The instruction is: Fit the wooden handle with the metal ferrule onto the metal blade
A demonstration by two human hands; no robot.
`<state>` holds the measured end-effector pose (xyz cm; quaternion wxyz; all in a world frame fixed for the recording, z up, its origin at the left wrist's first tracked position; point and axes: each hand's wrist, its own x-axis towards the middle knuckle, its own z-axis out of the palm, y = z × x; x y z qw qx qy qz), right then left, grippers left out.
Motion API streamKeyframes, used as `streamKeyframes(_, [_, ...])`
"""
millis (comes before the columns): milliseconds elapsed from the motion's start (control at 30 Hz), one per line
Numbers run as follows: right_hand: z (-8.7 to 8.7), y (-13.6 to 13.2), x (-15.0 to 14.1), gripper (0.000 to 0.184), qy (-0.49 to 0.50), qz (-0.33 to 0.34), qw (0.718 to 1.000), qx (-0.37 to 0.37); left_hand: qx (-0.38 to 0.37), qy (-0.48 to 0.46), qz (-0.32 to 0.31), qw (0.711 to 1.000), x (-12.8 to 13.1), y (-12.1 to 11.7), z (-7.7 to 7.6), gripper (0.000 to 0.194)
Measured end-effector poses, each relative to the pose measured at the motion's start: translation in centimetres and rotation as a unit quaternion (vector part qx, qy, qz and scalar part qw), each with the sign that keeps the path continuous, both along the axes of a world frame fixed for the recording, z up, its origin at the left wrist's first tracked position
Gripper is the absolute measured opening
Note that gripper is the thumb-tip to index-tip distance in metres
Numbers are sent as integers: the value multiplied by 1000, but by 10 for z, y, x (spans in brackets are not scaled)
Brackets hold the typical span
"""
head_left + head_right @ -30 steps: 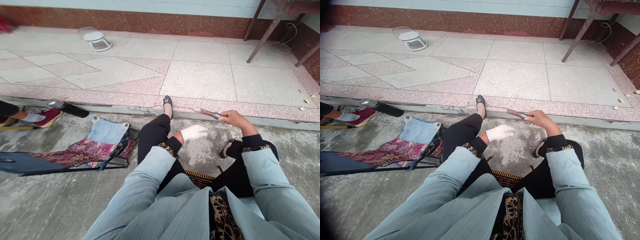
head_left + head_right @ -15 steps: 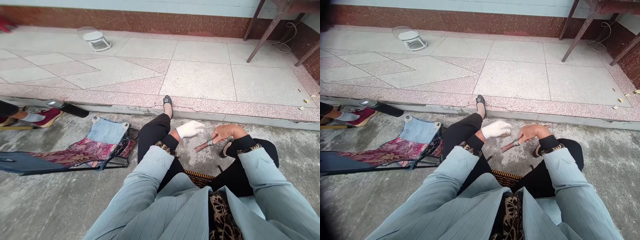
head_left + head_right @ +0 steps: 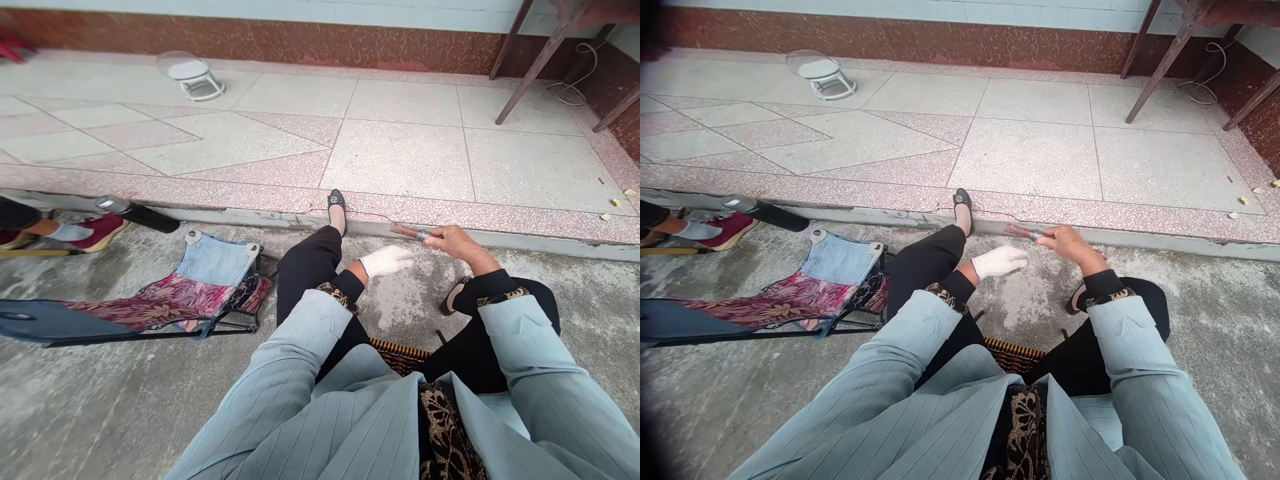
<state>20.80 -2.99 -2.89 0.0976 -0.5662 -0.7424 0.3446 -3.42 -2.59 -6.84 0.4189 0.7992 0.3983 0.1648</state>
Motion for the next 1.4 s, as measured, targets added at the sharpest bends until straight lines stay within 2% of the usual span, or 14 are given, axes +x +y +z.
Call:
streamKeyframes(167, [-3, -2, -15, 37, -231, 62, 971, 24, -13, 23, 23, 999, -4, 1, 3, 22])
streamKeyframes(300, [1, -9, -29, 36, -306, 147, 936, -98, -30, 29, -8, 999, 8, -9, 1, 22])
streamKeyframes(400, [10, -13, -27, 30, -217, 239, 911, -256, -45, 17, -35, 998, 11, -12, 3, 25])
streamKeyframes(500, [24, -15, -8, 33, 17, 269, 911, -311, -43, -14, -27, 999, 5, -8, 10, 30])
streamKeyframes(600, [34, -12, 16, 43, 230, 85, 958, -149, -49, -39, -23, 998, 2, -6, 15, 40])
streamKeyframes(667, [33, -7, 25, 50, 315, -63, 946, -39, -56, -38, -39, 997, 5, -9, 15, 42])
streamKeyframes(733, [26, -1, 26, 51, 294, -147, 945, -3, -59, -31, -56, 996, 9, -11, 13, 38])
streamKeyframes(833, [11, 8, 18, 44, 84, -169, 982, -3, -54, -19, -41, 998, 2, 4, 15, 33])
streamKeyframes(900, [3, 11, 11, 39, -70, -129, 989, 17, -45, -16, -11, 999, -12, 25, 20, 32])
streamKeyframes(1000, [-3, 12, 3, 36, -202, -32, 979, 7, -17, 2, 54, 998, -29, 48, 26, 29])
streamKeyframes(1100, [-5, 10, -1, 31, -255, 38, 963, -80, -15, 14, 25, 999, -23, 32, 21, 24])
streamKeyframes(1233, [-3, 3, -4, 35, -187, 142, 943, -237, -29, 16, -47, 998, -1, -6, 16, 21])
streamKeyframes(1333, [4, -4, -6, 40, -49, 234, 908, -345, -18, 14, -73, 997, 0, -9, 22, 21])
streamKeyframes(1400, [13, -8, -6, 41, 38, 282, 882, -375, -10, 12, -57, 998, -2, -5, 24, 21])
